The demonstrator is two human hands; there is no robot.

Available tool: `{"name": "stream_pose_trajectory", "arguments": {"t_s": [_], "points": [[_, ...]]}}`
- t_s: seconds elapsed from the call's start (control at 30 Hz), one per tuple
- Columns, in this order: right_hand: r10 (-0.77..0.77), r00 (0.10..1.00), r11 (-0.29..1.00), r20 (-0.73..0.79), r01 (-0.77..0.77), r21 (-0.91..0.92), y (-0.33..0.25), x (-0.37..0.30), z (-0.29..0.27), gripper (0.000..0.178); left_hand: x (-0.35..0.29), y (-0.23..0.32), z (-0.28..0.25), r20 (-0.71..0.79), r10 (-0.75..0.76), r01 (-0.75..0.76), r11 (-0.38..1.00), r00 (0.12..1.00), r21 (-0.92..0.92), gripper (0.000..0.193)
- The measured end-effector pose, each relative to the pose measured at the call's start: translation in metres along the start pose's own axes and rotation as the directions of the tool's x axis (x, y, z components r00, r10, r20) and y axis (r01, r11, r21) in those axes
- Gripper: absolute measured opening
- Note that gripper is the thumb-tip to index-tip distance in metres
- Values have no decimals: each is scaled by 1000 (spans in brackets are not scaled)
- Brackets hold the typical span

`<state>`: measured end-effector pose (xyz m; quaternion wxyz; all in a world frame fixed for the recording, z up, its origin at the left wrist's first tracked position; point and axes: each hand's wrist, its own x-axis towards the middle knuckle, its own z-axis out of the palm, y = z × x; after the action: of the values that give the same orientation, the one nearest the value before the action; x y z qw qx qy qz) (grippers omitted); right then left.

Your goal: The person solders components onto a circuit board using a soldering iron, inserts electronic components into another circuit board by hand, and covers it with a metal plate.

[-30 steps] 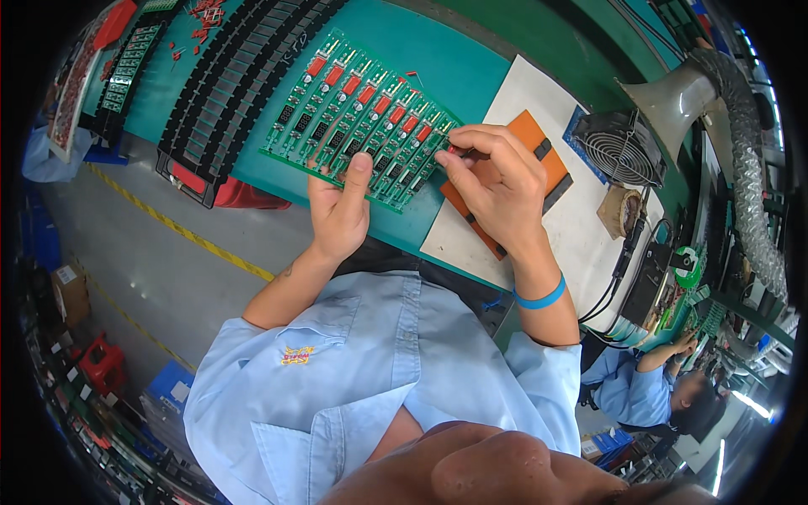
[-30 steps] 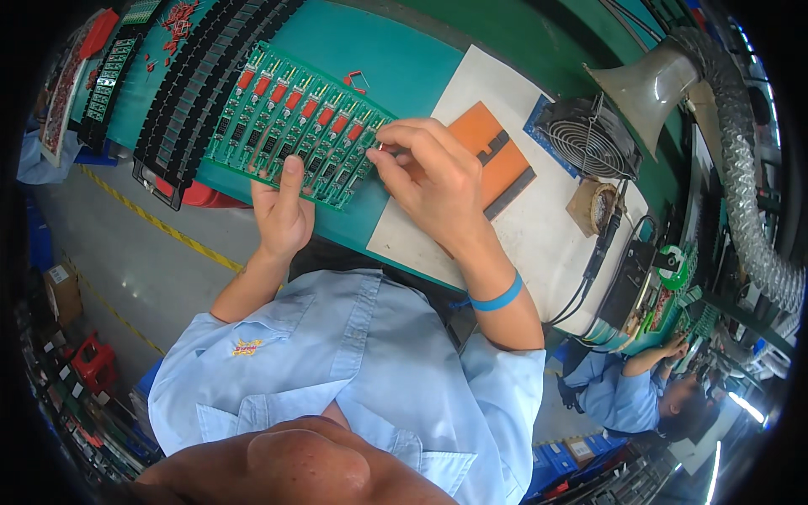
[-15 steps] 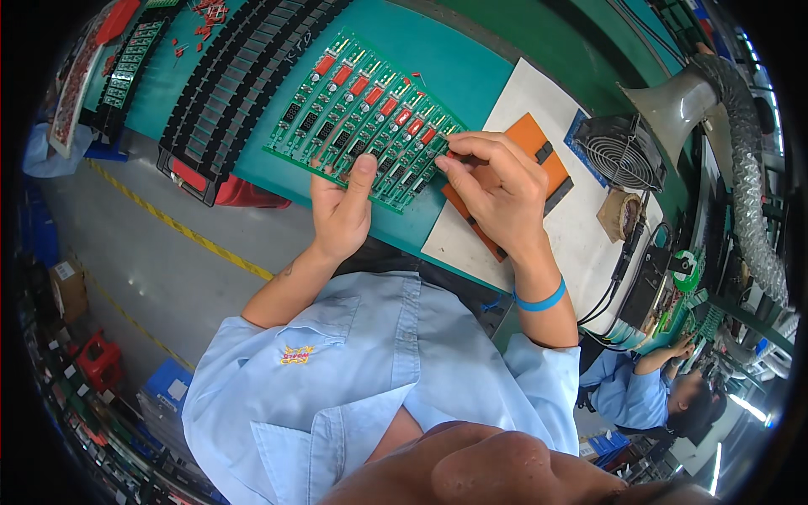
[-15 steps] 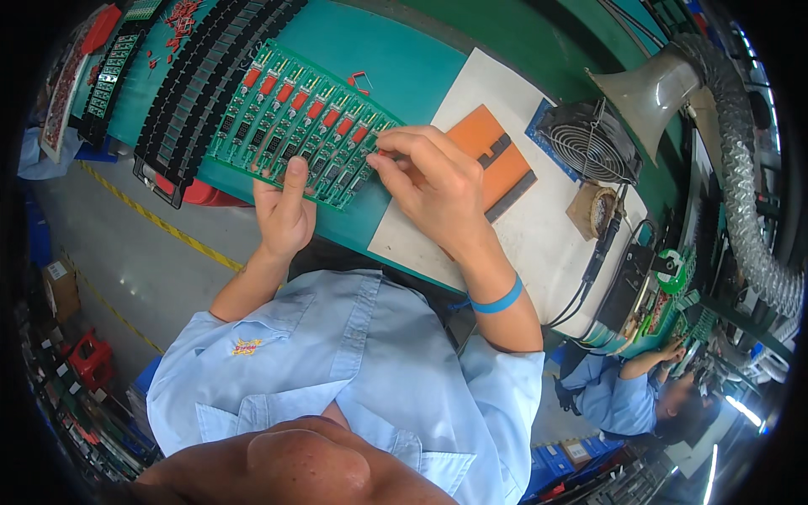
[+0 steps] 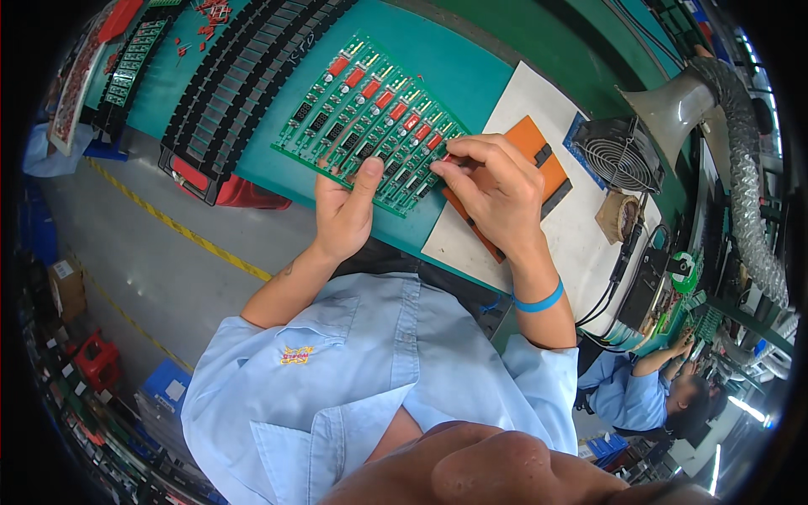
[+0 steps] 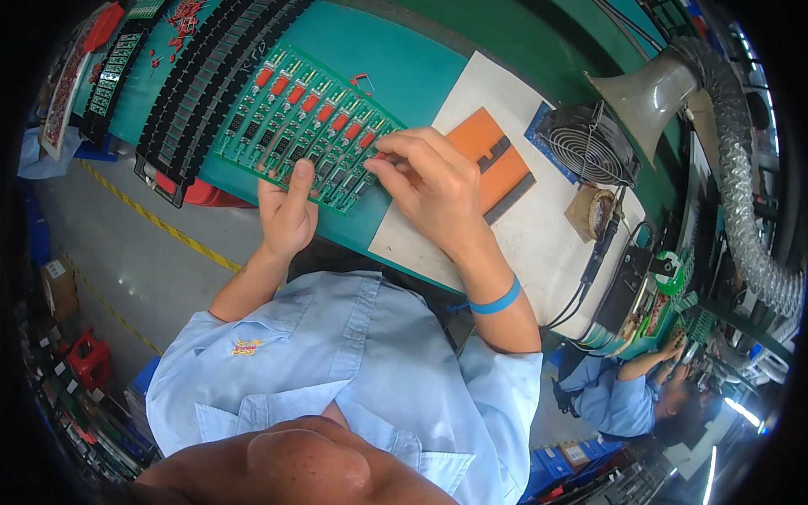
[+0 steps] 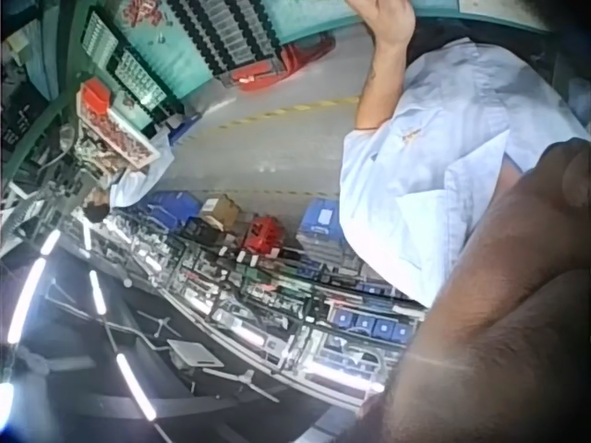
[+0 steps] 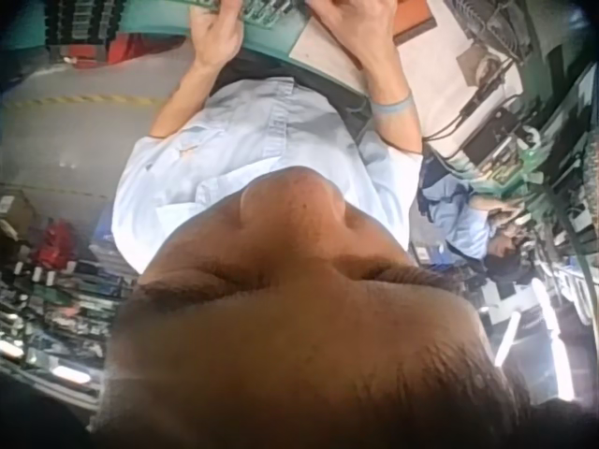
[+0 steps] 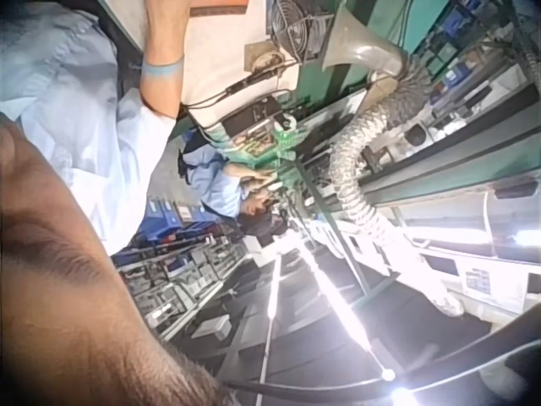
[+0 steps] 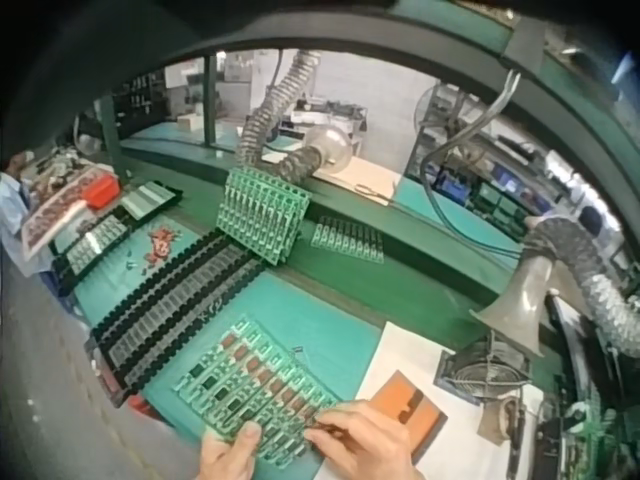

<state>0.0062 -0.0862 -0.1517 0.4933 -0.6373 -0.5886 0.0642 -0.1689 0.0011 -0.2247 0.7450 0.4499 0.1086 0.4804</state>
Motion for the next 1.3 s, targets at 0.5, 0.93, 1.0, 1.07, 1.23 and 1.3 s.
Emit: {"name": "stream_pose_trajectory", "arguments": {"t_s": [0.5, 0.93, 1.0, 1.07, 1.23, 1.3], "points": [[416, 900, 870, 128, -435, 231, 2, 5, -2, 43, 2, 16, 1, 25, -110, 112, 988, 994, -104, 42], [-183, 903, 950, 389, 264, -167, 74, 95, 26, 24, -1, 30, -11, -216, -81, 59, 992, 973, -108, 38], [-167, 895, 956, 414, 250, -154, 73, 94, 26, 23, -2, 32, -12, -222, -74, 51, 993, 972, -105, 38], [-114, 886, 967, 449, 202, -153, 72, 89, 20, 23, -2, 33, -13, -209, -77, 55, 993, 975, -108, 38], [21, 886, 961, 464, 109, -252, 57, 71, 6, 26, -1, 33, -17, -189, -94, 74, 991, 977, -110, 38], [59, 888, 955, 456, 83, -286, 55, 68, 5, 27, 0, 34, -16, -180, -102, 83, 991, 978, -109, 38]]}}
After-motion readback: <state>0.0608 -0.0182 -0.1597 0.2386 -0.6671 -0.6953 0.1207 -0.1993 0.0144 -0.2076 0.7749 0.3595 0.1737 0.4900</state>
